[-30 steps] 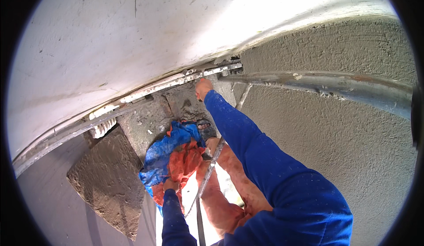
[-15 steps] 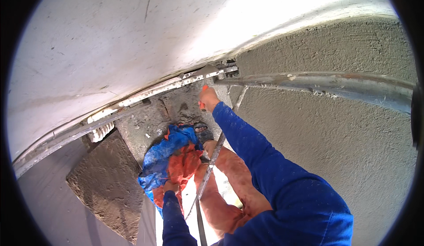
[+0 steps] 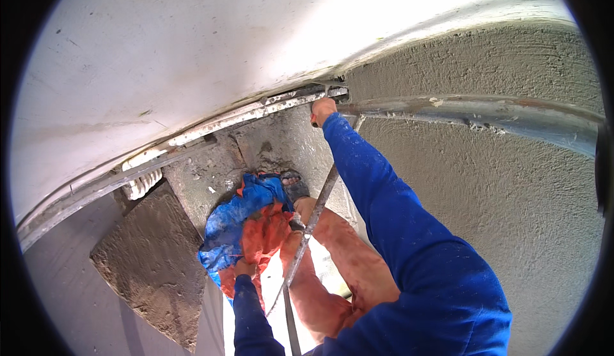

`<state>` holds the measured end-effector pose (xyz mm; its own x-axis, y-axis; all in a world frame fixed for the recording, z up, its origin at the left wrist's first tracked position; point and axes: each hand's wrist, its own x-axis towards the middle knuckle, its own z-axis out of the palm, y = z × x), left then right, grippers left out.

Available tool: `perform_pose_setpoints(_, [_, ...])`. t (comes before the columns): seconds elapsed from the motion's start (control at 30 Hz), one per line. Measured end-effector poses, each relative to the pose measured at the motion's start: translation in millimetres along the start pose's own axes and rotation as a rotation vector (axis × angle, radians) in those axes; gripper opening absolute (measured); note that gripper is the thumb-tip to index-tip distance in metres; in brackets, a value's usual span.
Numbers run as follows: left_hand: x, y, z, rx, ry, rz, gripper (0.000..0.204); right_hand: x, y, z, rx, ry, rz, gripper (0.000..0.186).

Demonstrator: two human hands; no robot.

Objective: The person walks to a construction site and applies cement to a wall using a trowel and a bucket. They scoop cement from the bucket and spread it onto the wall surface, smoothing it out.

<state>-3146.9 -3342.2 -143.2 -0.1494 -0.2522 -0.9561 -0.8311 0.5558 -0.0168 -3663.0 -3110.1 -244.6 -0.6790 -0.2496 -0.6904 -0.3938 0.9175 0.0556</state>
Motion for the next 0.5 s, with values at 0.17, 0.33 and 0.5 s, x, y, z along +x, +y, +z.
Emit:
perform_pose_setpoints(0.17, [-7,42,-15,0.078,-0.007,0.037,0.033,24,28,37,1.063,-0.001,0.530,0.002])
perform_pose_setpoints(0.33, [8,-8,5,0.070,0.067,0.011,0.030,22,-2,14,0.564,-0.081,0.158,0.004])
perform_pose_setpoints(0.5, [-3,1,-3,0.000,-0.008,-0.015,0.029,28,-11,8,0.185,-0.094,-0.005,0.007])
